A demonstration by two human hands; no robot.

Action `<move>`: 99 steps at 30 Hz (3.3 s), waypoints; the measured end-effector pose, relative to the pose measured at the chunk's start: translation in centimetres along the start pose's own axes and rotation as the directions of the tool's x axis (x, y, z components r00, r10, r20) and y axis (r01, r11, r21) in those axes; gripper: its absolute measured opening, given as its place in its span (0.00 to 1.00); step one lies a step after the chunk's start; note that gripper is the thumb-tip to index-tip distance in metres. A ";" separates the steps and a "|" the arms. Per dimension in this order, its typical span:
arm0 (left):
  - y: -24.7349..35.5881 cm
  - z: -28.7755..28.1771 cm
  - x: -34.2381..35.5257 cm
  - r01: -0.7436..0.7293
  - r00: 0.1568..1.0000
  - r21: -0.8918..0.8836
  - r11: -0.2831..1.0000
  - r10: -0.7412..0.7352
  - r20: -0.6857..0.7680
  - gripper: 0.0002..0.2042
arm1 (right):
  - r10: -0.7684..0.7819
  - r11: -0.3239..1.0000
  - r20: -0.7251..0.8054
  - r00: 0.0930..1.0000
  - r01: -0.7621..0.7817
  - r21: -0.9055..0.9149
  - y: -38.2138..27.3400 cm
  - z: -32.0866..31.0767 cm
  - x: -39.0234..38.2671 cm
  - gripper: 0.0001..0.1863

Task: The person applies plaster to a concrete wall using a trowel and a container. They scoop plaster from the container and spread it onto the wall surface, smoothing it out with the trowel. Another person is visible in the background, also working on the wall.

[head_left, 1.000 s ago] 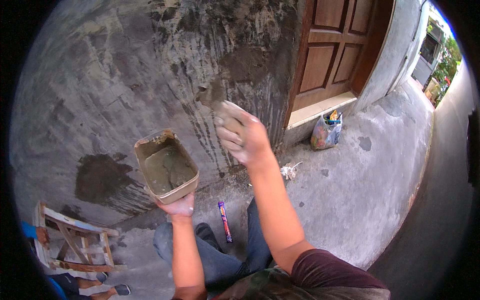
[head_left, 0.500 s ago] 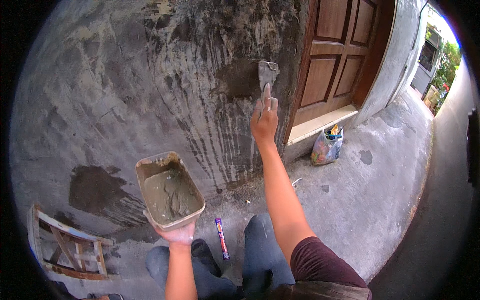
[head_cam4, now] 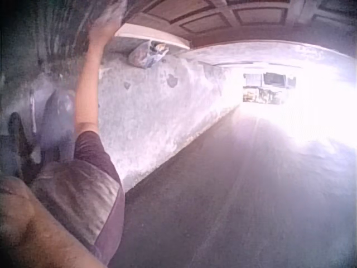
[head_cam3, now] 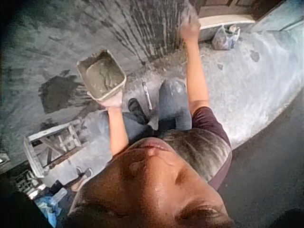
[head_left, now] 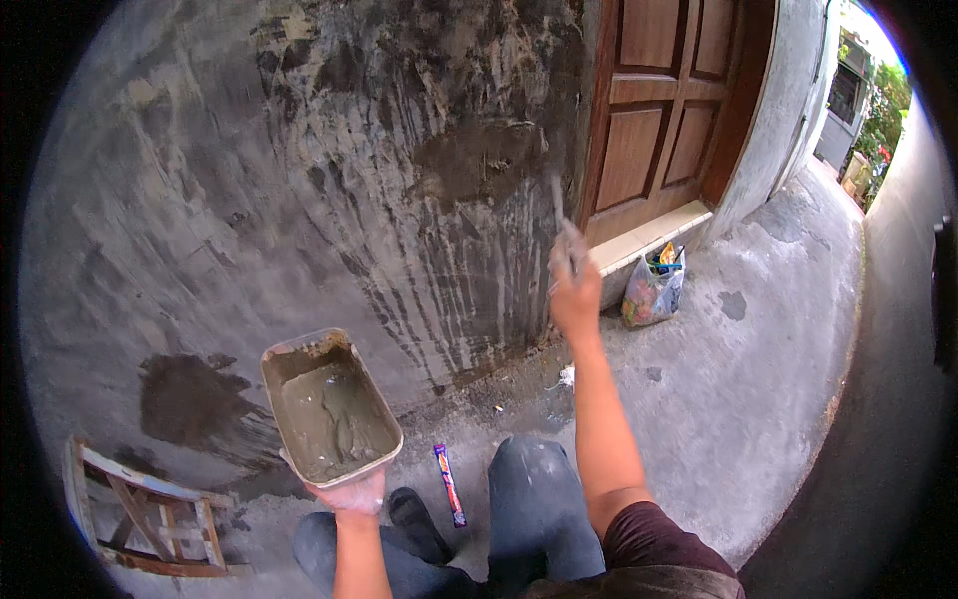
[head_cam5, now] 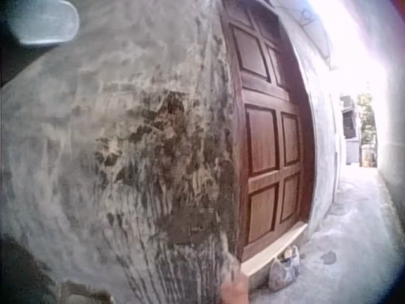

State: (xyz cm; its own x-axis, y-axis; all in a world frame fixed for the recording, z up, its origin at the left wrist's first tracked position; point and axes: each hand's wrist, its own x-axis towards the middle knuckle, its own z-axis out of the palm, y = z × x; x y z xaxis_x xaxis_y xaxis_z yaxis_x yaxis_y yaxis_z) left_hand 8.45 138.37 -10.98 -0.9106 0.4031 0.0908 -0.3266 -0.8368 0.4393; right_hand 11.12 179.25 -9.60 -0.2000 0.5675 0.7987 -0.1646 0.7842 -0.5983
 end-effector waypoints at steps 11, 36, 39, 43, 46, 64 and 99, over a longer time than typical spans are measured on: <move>-0.5 1.1 0.8 0.020 1.000 -0.076 0.997 -0.020 0.002 0.40 | 0.723 0.504 0.384 0.574 -0.819 0.275 -9.7 0.0 13.5 0.06; -1.5 2.1 1.0 -0.008 0.997 -0.107 0.994 0.016 0.078 0.37 | 0.245 0.882 0.155 0.957 -0.286 0.375 -8.8 3.1 0.9 0.27; -0.9 2.1 -0.1 0.050 0.994 -0.108 0.993 -0.038 0.107 0.38 | -0.153 0.984 -0.015 0.988 0.151 -0.097 -6.5 6.5 2.4 0.31; -0.7 0.2 -1.5 0.024 0.997 -0.075 0.997 -0.029 -0.073 0.41 | -0.067 0.962 0.112 0.991 0.094 -0.255 -2.3 9.6 1.4 0.34; -0.7 -1.1 -2.1 0.042 0.998 0.012 0.999 -0.042 -0.049 0.41 | -0.080 0.956 0.152 0.985 0.119 -0.268 0.5 10.0 0.7 0.36; -0.7 0.7 -0.9 0.094 0.993 -0.048 0.994 -0.097 -0.061 0.39 | -0.035 0.998 -0.045 0.998 0.032 -0.061 -2.7 7.3 1.4 0.28; -2.0 2.2 -2.0 0.155 0.986 -0.108 0.982 -0.147 0.085 0.44 | 0.003 0.999 0.111 0.994 0.002 -0.045 -3.2 7.3 0.5 0.32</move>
State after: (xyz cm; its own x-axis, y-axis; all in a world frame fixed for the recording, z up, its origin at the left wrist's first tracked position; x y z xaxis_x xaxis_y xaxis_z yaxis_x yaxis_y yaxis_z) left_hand 11.48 140.12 -10.05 -0.8280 0.5515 0.1013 -0.4897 -0.7992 0.3486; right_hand 4.49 175.15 -7.73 -0.3068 0.5385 0.7848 -0.1214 0.7957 -0.5934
